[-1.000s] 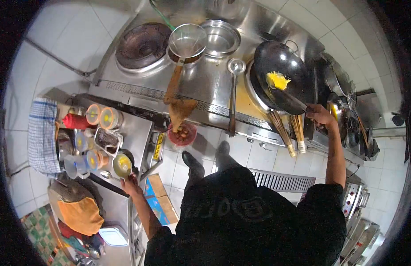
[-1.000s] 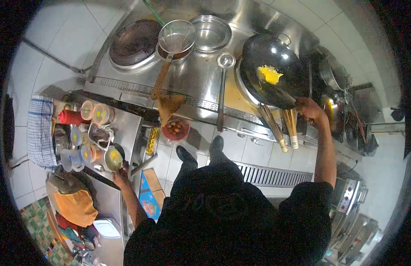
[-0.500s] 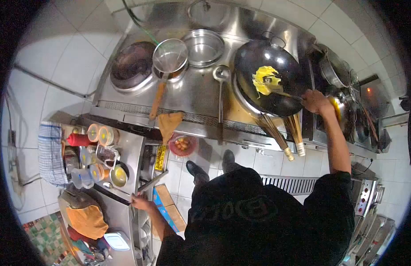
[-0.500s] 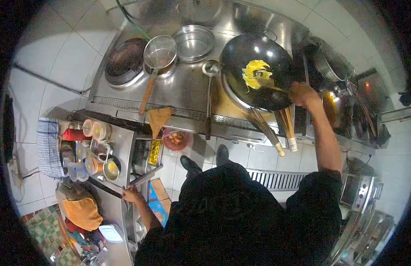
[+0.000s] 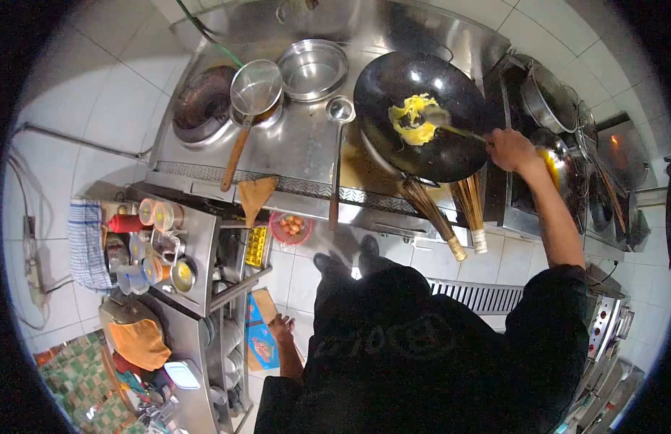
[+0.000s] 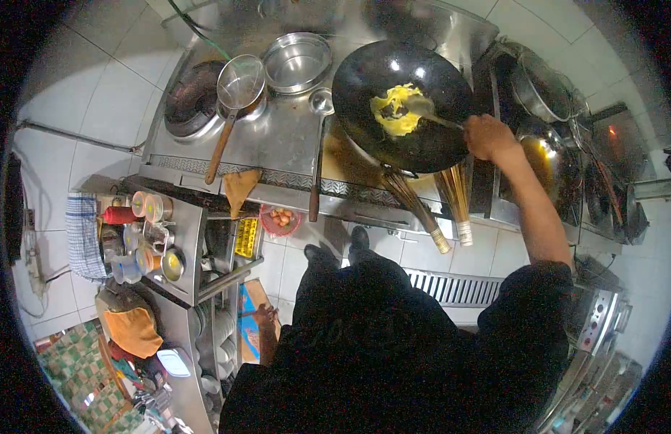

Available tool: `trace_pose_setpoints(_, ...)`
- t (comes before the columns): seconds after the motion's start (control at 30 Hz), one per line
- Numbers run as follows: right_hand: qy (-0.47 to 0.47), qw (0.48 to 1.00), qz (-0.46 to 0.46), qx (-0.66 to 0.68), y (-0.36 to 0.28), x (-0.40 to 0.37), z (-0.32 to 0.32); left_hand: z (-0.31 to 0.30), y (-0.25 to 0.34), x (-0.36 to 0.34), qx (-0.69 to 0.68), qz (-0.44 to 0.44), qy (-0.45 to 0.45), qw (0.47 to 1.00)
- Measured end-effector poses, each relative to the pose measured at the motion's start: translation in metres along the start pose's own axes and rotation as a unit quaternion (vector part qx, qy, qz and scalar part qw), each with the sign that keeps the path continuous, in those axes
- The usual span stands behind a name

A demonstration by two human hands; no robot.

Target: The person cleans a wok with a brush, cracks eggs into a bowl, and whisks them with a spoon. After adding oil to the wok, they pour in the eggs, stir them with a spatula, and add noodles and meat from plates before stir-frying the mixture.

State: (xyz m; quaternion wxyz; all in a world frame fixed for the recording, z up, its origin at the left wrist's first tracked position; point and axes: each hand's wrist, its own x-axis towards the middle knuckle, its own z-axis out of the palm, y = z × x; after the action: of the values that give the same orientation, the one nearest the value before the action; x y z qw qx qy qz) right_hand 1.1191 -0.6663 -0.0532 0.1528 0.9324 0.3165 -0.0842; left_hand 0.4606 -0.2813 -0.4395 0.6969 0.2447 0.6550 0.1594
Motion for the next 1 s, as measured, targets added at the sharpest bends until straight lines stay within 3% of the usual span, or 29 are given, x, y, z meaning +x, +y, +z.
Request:
trace_pose_setpoints(0.07,-0.138,0.990,0.021,0.006,0.001,-0.019,-0.033,0.007,-0.003,-0.010,0.132,-0.051,0.122,0.982)
trace_pose_setpoints(0.1,-0.112,0.993,0.038,0.015,-0.028,-0.049,-0.074,-0.006,-0.012,0.000,0.092,-0.043,0.092,0.991)
trace_pose_setpoints(0.2,-0.023,0.992,0.016,0.126,-0.042,-0.047,-0.043,-0.009,-0.010,0.002,0.073,-0.084,0.103,0.988)
trace_pose_setpoints(0.23,-0.070,0.981,0.049,0.172,-0.046,-0.035,-0.034,-0.014,-0.014,0.009,0.128,-0.063,0.074,0.987)
trace_pose_setpoints(0.33,-0.048,0.989,0.083,0.113,-0.067,-0.030,0.007,-0.026,-0.016,0.025,0.120,-0.040,-0.002,0.992)
trace_pose_setpoints(0.4,-0.041,0.993,0.055,0.099,-0.075,-0.028,0.014,-0.023,-0.011,0.039,0.122,-0.017,-0.019,0.992)
trace_pose_setpoints(0.47,0.020,0.987,0.059,0.149,-0.079,-0.024,0.011,-0.023,-0.001,0.046,0.153,0.031,-0.047,0.987)
trace_pose_setpoints(0.5,0.007,0.987,0.122,0.100,-0.071,-0.013,0.027,-0.019,0.001,0.049,0.150,0.026,-0.048,0.987)
trace_pose_setpoints(0.53,0.008,0.988,0.120,0.094,-0.066,-0.015,0.035,-0.008,0.007,0.047,0.133,0.007,-0.031,0.991)
trace_pose_setpoints(0.6,0.004,0.994,0.104,0.039,-0.061,-0.014,0.040,-0.003,0.009,0.041,0.105,-0.013,-0.015,0.994)
trace_pose_setpoints(0.63,0.010,0.995,0.097,0.032,-0.070,-0.017,0.022,-0.002,0.006,0.038,0.099,0.019,-0.027,0.995)
trace_pose_setpoints(0.7,-0.071,0.997,0.015,0.036,-0.093,-0.038,-0.019,0.000,0.004,0.042,0.130,0.033,-0.018,0.991)
trace_pose_setpoints(0.73,-0.071,0.997,0.015,0.034,-0.085,-0.029,-0.003,0.003,0.002,0.043,0.129,0.032,-0.019,0.991)
trace_pose_setpoints(0.8,0.001,0.992,0.103,0.073,-0.059,-0.011,0.044,0.000,-0.010,0.036,0.099,0.024,-0.029,0.994)
trace_pose_setpoints(0.9,-0.019,0.986,0.145,0.076,-0.061,-0.012,0.024,-0.005,-0.019,0.024,0.116,0.020,-0.026,0.993)
trace_pose_setpoints(0.93,-0.012,0.988,0.136,0.076,-0.066,-0.014,0.006,-0.004,-0.020,0.020,0.113,0.012,-0.030,0.993)
trace_pose_setpoints(1.0,-0.119,0.992,0.007,-0.030,-0.076,-0.036,-0.026,-0.003,-0.027,0.018,0.108,0.008,-0.001,0.994)
